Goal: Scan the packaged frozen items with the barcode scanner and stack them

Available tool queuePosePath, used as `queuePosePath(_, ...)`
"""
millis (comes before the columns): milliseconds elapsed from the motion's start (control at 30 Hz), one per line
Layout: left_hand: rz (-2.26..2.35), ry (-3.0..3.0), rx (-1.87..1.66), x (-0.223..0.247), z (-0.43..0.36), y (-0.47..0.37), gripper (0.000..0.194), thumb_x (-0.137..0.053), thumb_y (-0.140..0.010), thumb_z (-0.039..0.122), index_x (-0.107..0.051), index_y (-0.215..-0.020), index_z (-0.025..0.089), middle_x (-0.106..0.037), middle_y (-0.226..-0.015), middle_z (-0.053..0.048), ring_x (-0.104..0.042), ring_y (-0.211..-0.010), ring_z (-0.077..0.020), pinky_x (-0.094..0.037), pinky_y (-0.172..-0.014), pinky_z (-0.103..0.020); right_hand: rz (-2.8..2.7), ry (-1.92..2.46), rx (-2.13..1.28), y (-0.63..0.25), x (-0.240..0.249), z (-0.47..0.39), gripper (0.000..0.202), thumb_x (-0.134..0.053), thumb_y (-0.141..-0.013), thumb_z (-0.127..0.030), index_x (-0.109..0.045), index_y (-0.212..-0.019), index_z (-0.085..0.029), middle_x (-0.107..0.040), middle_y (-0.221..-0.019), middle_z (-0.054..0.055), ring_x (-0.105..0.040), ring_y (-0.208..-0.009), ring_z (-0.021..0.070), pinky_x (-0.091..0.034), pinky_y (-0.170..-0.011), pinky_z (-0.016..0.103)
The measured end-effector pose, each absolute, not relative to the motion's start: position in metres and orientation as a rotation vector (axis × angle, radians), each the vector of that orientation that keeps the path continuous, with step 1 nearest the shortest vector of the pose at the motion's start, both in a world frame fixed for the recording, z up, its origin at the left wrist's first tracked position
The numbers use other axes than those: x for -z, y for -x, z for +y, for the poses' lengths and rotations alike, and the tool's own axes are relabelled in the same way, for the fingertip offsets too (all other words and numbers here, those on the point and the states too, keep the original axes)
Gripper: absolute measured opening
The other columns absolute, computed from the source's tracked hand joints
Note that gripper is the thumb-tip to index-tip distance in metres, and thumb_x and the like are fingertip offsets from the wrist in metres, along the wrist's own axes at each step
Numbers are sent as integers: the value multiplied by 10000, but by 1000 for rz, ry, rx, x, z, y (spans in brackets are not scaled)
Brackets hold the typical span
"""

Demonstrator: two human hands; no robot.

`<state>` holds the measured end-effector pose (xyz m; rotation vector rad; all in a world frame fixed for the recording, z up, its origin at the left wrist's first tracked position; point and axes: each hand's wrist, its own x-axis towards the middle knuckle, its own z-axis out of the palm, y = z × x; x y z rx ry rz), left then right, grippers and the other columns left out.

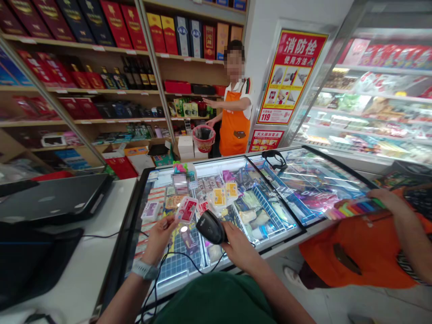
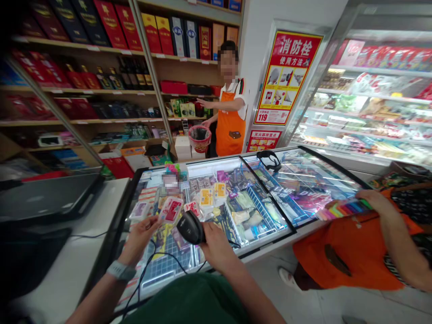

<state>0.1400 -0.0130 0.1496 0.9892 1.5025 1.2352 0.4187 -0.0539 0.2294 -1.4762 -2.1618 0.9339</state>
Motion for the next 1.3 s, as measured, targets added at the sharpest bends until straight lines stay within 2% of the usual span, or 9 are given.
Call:
queuePosePath(267,1514,-1044,-1241,-143,-9,-136,583,-813,-618,610,-735,-973,155,-778,-894,-77,-707,-871,-258,-538,-795,-345,-2179,1474,-924,-419,-227,-52,430,-552,-826,-63,-533,-1248,-143,-603,-1194,120,-556,-1138,244,-419,-1004,350)
queuePosePath(600,1535,-1047,-1222,-148,-12,-139,583,-803,-605,615,-728,-944,147,-768,-846,-74,-699,-837,-250,-534,-770,-339,-2214,1477,-943,-417,-230,-53,440,-550,-817,-31,-535,-1248,-120,-610,-1195,128,-561,-1135,236,-417,-1008,350)
queuePosePath(833,1560,-1034,-1182,-151,-17,-139,538,-780,-653,579,-716,-977,154,-756,-847,-67,-678,-756,-231,-512,-635,-309,-2240,1494,-935,-415,-225,-51,446,-549,-818,-34,-518,-1252,-131,-604,-1199,125,-557,-1148,242,-416,-1012,355)
queuePosePath(1100,1536,-1039,-1196,-147,-15,-138,554,-783,-636,612,-722,-942,155,-757,-856,-68,-673,-798,-226,-501,-768,-332,-2261,1522,-939,-413,-222,-50,375,-552,-829,-43,-519,-1192,-136,-603,-1175,125,-571,-1101,245,-430,-973,354)
queuePosePath(1300,1526,-1002,-1189,-144,-15,-137,563,-814,-613,595,-719,-954,157,-750,-836,-57,-662,-782,-219,-494,-750,-324,-2254,1529,-962,-411,-223,-49,367,-547,-837,-41,-518,-1193,-122,-598,-1190,140,-570,-1110,252,-426,-975,358)
